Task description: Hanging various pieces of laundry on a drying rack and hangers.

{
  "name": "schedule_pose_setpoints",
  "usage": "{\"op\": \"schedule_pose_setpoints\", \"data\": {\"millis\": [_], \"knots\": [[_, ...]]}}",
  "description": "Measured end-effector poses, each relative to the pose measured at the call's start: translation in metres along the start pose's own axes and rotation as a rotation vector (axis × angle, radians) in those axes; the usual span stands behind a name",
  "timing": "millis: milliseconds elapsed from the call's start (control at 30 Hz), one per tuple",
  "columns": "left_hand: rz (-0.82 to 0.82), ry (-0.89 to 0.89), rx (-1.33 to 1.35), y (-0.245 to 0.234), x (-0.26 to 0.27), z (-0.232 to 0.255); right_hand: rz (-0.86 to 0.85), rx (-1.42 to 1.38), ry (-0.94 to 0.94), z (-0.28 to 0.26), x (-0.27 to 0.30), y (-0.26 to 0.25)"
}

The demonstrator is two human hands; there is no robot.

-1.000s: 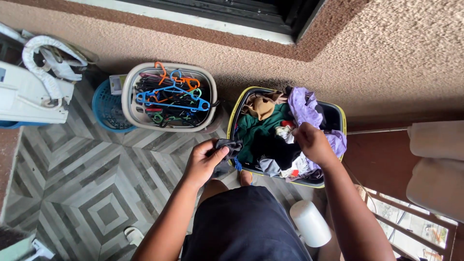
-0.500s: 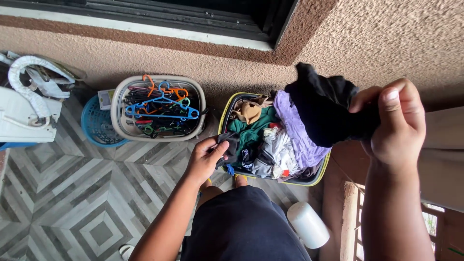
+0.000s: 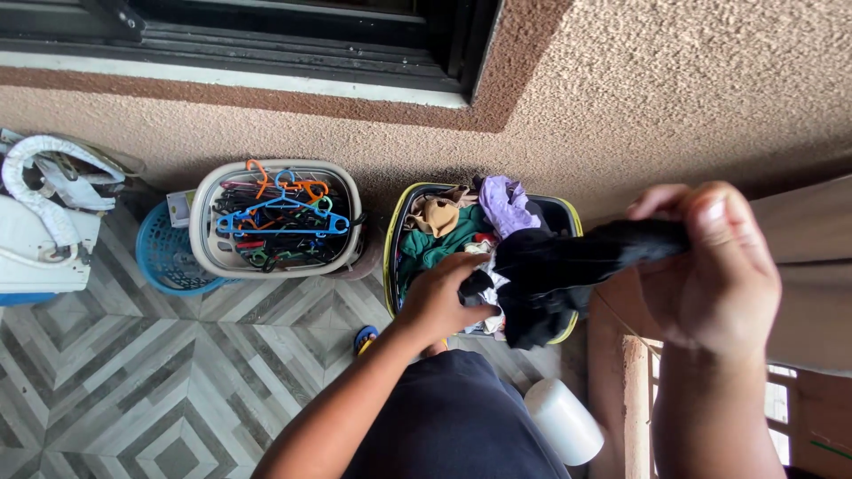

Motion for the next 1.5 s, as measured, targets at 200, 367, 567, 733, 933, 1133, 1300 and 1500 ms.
{"op": "schedule_pose_setpoints", "data": {"millis": [200,367,567,733,933,1133,1300,1500], "knots": [[0.002,0.066,0.204,0.022,-0.003,0.018,-0.023,-0.065,0.072,0.019,0.006,0.016],[-0.004,-0.096,0.401,0.041,0.003,-0.043,0.082,-0.046,-0.031,0.031,-0.007,-0.044],[0.132,-0.235,0.568,0.006,0.012,-0.075,0.266,-0.036,0.008,0.057,-0.024,-0.103],[0.181,-0.185,0.821,-0.034,0.0,-0.01,0.105,0.107,0.03,0.076,-0.004,-0.054],[0.127,-0.314,1.37,-0.034,0.004,0.008,-0.396,0.864,-0.485,0.081,0.042,0.036],[0.076,-0.15,1.125,-0.045,0.023,-0.004,-0.535,0.858,-0.268,0.172,0.045,0.013],[0.146,-0.143,0.499,-0.066,0.043,0.014,-0.218,0.025,0.416,0.188,0.028,0.009],[0.323,0.07,0.147,-0.068,0.077,0.027,-0.374,-0.013,0.522,0.216,0.037,0.033]]}}
Point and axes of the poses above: each hand's wrist, its own x-axis away from the middle knuckle, its own y-axis out of the palm, z = x × y, the point moved 9 cm from there along -x, towards the middle knuckle, and after that the axes turned 3 degrees about x, right-handed, at the moved point
